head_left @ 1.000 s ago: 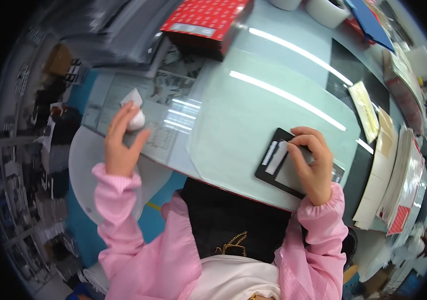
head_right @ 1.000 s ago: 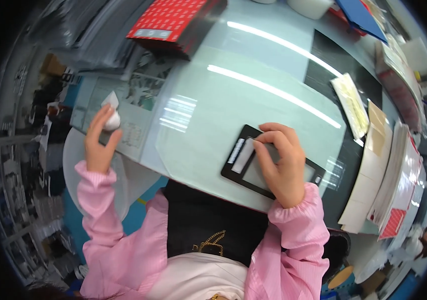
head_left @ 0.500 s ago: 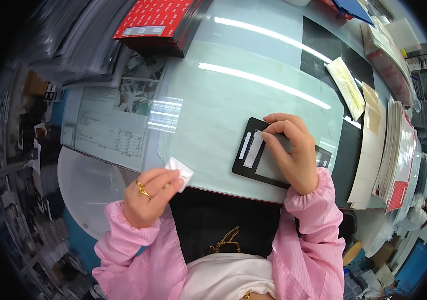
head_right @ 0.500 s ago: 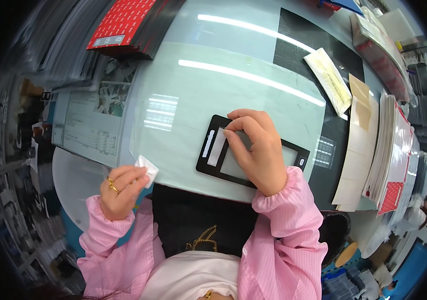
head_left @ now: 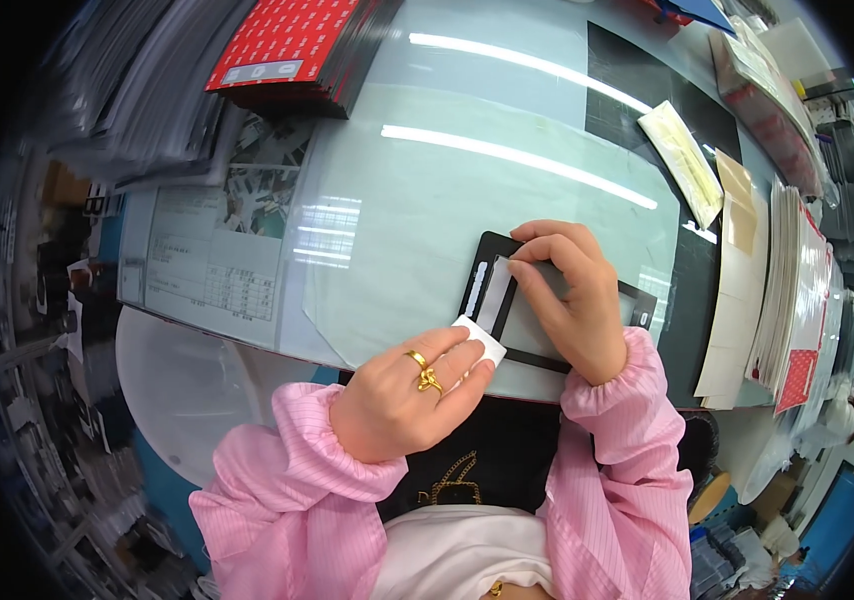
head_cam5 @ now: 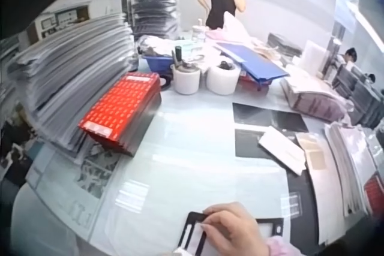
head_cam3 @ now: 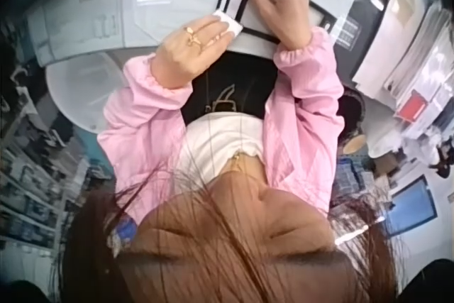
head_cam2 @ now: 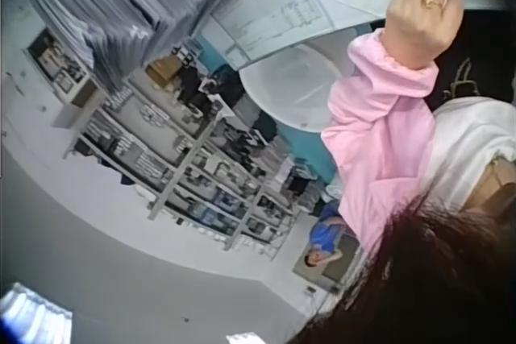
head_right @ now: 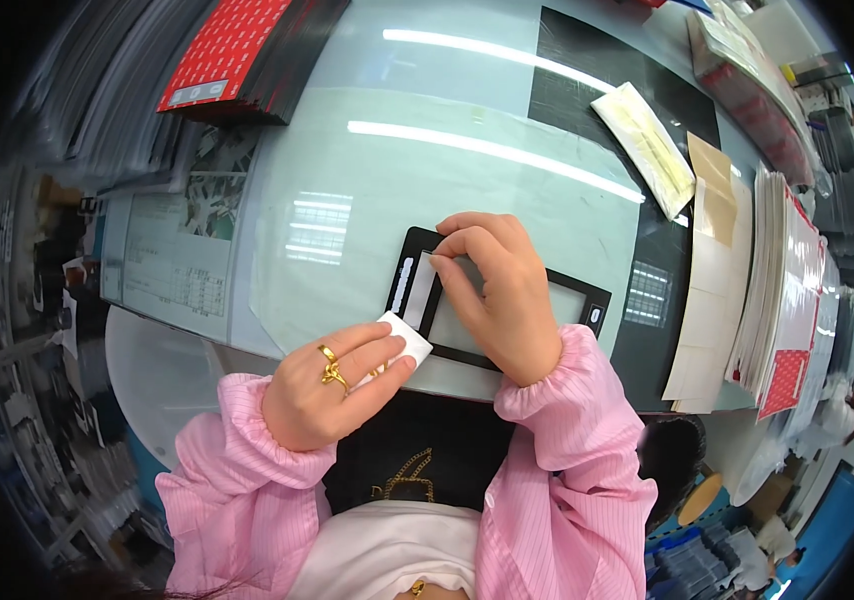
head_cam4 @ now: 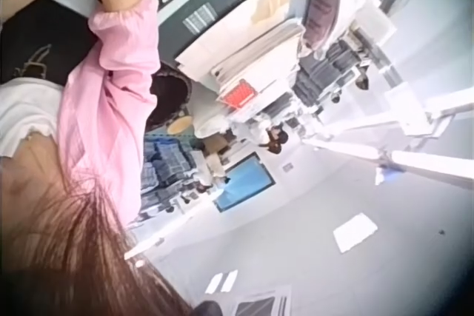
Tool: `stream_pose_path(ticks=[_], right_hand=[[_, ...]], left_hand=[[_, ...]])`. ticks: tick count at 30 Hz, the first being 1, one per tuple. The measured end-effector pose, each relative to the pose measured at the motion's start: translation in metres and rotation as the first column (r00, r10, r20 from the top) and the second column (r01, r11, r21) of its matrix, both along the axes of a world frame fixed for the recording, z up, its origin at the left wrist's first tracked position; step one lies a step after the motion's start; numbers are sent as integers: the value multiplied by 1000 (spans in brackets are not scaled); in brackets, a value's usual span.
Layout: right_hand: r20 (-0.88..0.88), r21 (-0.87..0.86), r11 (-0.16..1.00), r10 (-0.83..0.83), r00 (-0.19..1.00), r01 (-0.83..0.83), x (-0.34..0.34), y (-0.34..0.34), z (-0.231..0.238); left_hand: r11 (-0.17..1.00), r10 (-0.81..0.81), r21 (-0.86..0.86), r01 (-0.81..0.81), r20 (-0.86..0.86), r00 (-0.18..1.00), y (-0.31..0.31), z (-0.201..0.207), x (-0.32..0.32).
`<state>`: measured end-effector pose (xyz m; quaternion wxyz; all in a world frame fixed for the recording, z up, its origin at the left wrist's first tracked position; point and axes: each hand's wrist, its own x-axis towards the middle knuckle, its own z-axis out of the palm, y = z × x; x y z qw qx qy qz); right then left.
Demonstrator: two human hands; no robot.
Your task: Applying adhesive red labels to black component frames and placing them into plastic bags.
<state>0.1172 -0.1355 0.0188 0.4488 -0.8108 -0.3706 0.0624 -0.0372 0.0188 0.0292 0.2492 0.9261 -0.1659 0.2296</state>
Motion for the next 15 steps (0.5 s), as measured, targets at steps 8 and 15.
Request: stream_pose_path(ticks=[8,15], right_hand=[[19,6,1000,0,1000,0,2,-1,-1],[17,19,1000,-1,1000,1,2,-1,-2]], left_hand=[[994,59,94,-53,-54,997,-14,9,1],[978,151,152,-141,-60,987,-23,9,-2]])
